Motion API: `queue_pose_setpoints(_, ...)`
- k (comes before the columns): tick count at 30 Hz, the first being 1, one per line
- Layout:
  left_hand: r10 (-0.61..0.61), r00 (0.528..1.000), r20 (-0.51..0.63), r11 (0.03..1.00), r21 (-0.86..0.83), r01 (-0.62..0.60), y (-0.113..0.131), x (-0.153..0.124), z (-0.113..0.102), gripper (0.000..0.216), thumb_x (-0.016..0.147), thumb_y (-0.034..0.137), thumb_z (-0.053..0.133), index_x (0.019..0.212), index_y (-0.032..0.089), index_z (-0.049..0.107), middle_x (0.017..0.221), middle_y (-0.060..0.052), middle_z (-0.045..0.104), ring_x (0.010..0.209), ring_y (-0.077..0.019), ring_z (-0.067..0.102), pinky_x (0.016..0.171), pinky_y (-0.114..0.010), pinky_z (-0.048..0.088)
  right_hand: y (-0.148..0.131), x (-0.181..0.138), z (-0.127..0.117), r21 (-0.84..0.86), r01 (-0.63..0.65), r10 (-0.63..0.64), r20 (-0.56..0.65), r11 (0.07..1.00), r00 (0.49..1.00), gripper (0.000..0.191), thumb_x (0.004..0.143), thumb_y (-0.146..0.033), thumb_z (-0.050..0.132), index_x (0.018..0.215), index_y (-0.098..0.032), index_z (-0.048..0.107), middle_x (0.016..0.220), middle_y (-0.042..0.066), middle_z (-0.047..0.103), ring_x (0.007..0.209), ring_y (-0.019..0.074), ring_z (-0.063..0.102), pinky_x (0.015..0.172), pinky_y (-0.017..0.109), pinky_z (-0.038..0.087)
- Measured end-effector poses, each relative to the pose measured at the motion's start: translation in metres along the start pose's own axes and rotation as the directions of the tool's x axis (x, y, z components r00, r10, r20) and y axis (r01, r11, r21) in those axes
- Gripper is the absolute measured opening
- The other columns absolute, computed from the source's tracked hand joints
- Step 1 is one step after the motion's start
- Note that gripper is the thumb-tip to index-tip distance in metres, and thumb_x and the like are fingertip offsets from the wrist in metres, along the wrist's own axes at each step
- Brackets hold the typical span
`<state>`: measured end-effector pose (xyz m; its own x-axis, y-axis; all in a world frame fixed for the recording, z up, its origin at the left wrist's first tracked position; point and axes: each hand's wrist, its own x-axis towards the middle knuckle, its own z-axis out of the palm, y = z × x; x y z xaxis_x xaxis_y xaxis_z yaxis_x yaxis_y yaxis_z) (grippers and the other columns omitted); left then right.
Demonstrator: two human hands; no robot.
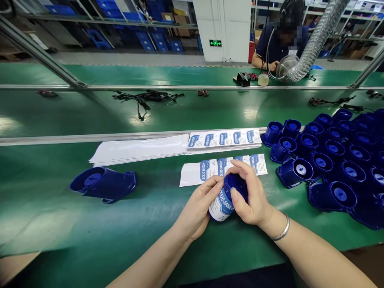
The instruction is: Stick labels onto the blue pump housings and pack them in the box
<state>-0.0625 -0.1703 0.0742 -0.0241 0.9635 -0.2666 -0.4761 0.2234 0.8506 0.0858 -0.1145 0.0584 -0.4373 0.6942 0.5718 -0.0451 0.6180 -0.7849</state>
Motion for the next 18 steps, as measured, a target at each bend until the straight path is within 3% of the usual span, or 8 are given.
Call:
queue_pose_setpoints(7,0.223,0.974,0.034,0.904,0.366,-0.22,-0.005,-0.006,0.003,0.028,0.092,0.046,0.062,0.106,0.022,0.062,0.106,-0.005,0.066,0.102,-0.0227,0.06,0.09,-0.033,0.046,-0.006,0.002,-0.002,-0.042,-0.03,0.03,0.002,0.999,1.0,0.052,0.098,-0.037,0.046,0.148,-0.024,0.035,0.113,0.011,0.062,0.103,0.0276,0.062,0.094,0.05,0.049)
queue_pose_setpoints(13,0.403,0.908,0.116,0.635,0.679,-0.369,-0.01,-0.009,0.0,0.03,0.09,0.039,0.062,0.115,0.024,0.058,0.11,-0.008,0.065,0.1,-0.0266,0.062,0.088,-0.039,0.047,-0.009,0.003,-0.001,-0.041,-0.079,0.077,-0.035,0.996,0.996,0.051,0.098,-0.034,0.047,0.147,-0.024,0.036,0.113,0.01,0.063,0.102,0.0266,0.062,0.093,0.047,0.05)
queue_pose_setpoints(18,0.401,0.899,0.176,0.46,0.81,-0.364,-0.01,-0.005,0.003,0.035,0.083,0.033,0.067,0.115,0.022,0.056,0.111,-0.011,0.066,0.101,-0.0306,0.063,0.088,-0.043,0.048,-0.009,0.004,0.0,-0.085,-0.148,0.145,-0.047,0.985,0.988,0.053,0.096,-0.032,0.05,0.147,-0.023,0.035,0.11,0.009,0.064,0.101,0.0252,0.063,0.092,0.045,0.049)
